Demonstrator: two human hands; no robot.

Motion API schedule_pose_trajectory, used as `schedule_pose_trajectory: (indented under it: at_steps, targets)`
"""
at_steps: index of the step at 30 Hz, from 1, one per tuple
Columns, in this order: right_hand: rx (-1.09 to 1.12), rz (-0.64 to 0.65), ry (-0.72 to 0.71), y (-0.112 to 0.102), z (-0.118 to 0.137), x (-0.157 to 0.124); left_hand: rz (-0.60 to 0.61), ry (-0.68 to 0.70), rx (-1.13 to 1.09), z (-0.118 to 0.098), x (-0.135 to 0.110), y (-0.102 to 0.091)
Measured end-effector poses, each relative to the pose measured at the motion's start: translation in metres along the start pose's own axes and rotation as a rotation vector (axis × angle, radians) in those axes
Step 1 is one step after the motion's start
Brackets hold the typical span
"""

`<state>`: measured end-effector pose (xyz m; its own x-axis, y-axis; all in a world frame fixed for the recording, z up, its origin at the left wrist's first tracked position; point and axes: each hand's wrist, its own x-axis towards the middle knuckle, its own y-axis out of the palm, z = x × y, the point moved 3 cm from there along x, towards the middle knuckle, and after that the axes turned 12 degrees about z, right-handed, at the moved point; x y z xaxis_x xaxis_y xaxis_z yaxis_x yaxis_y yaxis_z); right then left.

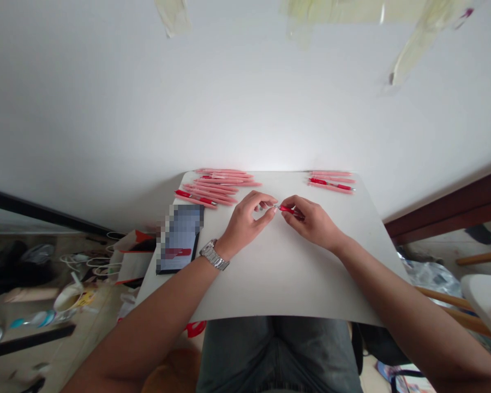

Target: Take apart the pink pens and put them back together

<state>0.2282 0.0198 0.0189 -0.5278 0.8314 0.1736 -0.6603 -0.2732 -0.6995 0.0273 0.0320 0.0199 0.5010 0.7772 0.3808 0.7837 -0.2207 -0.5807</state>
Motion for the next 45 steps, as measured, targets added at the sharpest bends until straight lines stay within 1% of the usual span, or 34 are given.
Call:
schedule_pose_trajectory:
  at_steps: [4, 10, 15, 19, 27, 32, 39, 45]
  targets:
    - [0.001, 0.023, -0.016, 0.002, 0.0, 0.0, 0.005, 0.005, -0.003, 0.001, 0.0, 0.001]
    - [-0.001, 0.021, -0.008, 0.001, 0.001, 0.0, 0.003, 0.003, 0.014, 0.0, 0.0, 0.0]
    - [-0.007, 0.009, 0.005, -0.002, 0.0, 0.0, -0.027, 0.03, 0.018, -0.003, 0.001, -0.004]
    - [-0.015, 0.002, 0.007, -0.003, -0.001, 0.0, -0.041, 0.009, 0.004, -0.003, 0.001, -0.005]
    - [-0.043, -0.034, 0.033, -0.007, -0.006, 0.0, -0.08, -0.062, 0.014, 0.006, 0.0, -0.006]
    - [-0.084, -0.075, 0.061, -0.011, -0.01, 0.0, -0.067, -0.067, 0.075, 0.011, 0.001, -0.006]
    - [-0.089, -0.079, 0.047, -0.01, -0.01, 0.001, -0.073, -0.059, 0.123, 0.015, 0.0, -0.007]
    - [-0.099, -0.08, 0.053, -0.01, -0.01, 0.0, -0.075, -0.086, 0.153, 0.019, -0.002, -0.007]
